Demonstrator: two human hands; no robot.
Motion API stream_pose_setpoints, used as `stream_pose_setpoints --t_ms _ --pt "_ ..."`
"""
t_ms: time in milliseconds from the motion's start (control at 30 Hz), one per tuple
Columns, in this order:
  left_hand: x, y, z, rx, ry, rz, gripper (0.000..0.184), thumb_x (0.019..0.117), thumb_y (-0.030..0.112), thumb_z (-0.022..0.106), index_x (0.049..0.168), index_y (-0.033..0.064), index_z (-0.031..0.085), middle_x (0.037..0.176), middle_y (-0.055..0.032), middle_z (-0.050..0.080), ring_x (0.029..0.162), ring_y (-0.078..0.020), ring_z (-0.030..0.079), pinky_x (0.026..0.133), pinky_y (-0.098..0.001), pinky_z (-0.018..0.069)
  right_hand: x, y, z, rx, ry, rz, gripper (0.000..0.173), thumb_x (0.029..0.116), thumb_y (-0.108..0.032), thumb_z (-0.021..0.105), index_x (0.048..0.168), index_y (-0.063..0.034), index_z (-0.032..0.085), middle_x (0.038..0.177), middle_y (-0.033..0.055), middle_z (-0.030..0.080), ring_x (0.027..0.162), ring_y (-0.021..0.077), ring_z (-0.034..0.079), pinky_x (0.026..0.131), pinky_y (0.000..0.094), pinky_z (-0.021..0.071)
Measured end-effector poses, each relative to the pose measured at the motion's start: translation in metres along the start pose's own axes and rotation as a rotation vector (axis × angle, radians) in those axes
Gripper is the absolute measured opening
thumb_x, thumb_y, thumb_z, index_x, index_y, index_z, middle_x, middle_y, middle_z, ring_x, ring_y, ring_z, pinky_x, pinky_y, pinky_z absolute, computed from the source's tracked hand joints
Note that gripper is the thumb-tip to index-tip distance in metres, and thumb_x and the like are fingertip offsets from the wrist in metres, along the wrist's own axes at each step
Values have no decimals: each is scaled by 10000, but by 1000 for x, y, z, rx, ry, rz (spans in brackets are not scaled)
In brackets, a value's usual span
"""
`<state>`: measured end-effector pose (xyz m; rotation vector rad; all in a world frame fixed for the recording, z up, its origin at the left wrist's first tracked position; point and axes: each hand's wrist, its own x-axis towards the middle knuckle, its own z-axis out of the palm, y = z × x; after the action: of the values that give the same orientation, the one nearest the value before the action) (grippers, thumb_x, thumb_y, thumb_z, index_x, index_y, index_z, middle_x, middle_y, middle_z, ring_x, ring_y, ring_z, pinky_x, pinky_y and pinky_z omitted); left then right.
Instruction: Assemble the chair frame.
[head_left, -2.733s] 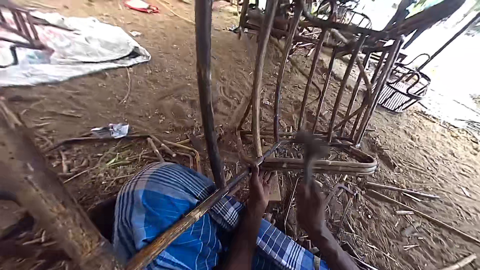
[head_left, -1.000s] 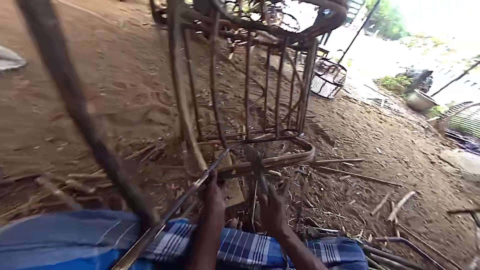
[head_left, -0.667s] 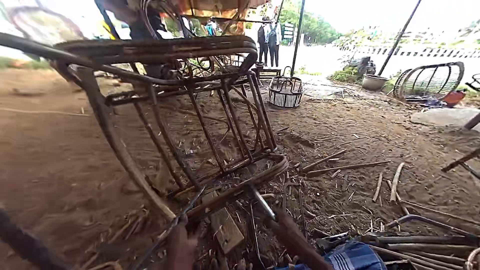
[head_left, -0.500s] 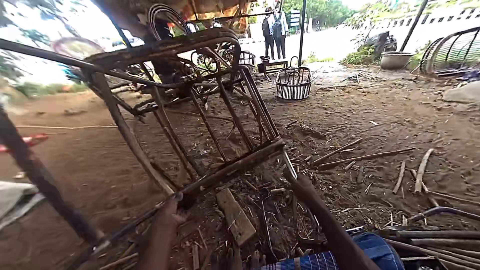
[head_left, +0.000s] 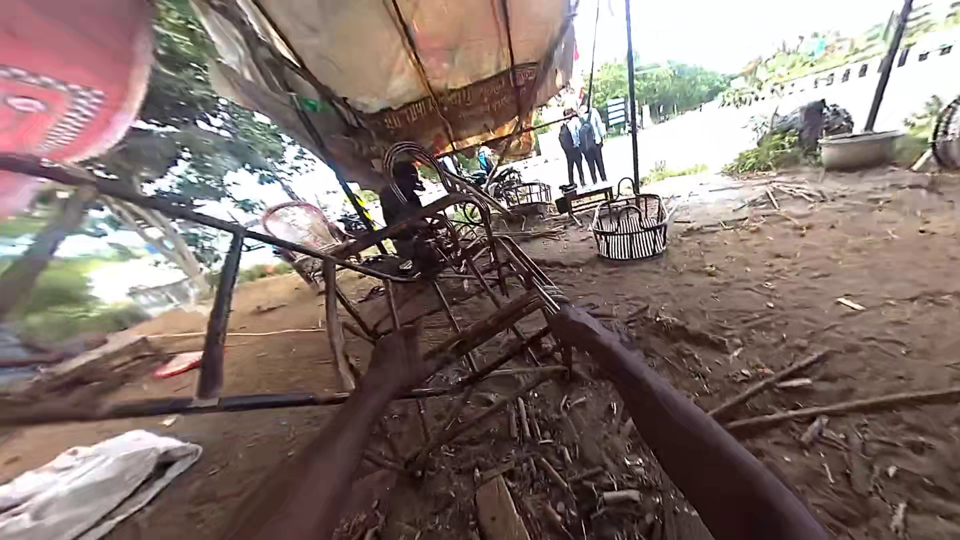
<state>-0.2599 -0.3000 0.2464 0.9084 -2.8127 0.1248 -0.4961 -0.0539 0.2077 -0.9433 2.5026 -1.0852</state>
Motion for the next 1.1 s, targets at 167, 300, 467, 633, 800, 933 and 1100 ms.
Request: stream_pose_setpoints --t_ms 167,300,467,633,800,933,1100 --pt "66 -33 32 -137 -251 19 661 1043 625 422 1298 43 604 1134 -240 686 1092 -433 665 946 -665 493 19 -12 26 19 30 89 477 1077 -405 451 1300 -1 572 1156 256 661 1053 402 672 891 606 527" --pt "26 -34 56 -116 -98 85 626 955 681 552 1162 102 668 888 -164 701 863 -386 699 752 -643 540 -8 31 56 209 94 104 445 1091 -436 424 1241 -62 613 931 194 650 784 340 651 703 551 535" --pt "-48 -5 70 -526 -268 127 250 970 374 719 1011 130 688 755 -48 669 648 -202 647 614 -449 555 -95 99 95 1023 -26 123 429 1054 -527 479 920 -127 554 544 -20 369 377 73 328 354 235 326" --pt "-106 46 101 -481 -492 93 220 874 270 836 1019 170 704 888 -34 688 778 -210 665 709 -488 568 -186 149 131 1153 177 264 416 1042 -523 504 883 -142 550 533 -30 349 369 65 316 351 232 329" --pt "-180 79 155 -339 -482 150 303 882 304 811 1089 129 676 971 -86 682 885 -280 677 800 -547 568 -275 256 185 822 319 623 401 1078 -422 485 1066 -30 571 585 43 459 438 166 446 429 356 443" --pt "-208 84 194 -278 -403 233 353 897 313 793 1134 78 679 1033 -143 691 966 -341 687 860 -576 561 -328 326 211 277 164 861 474 1033 -462 554 1167 -19 658 904 177 672 821 332 661 780 559 533" --pt "-219 82 191 -152 -233 336 312 928 316 770 1065 53 671 973 -145 681 804 -340 708 675 -546 594 -315 316 201 33 87 777 584 1012 -531 563 1280 -20 648 1222 265 650 1124 429 644 958 620 509"
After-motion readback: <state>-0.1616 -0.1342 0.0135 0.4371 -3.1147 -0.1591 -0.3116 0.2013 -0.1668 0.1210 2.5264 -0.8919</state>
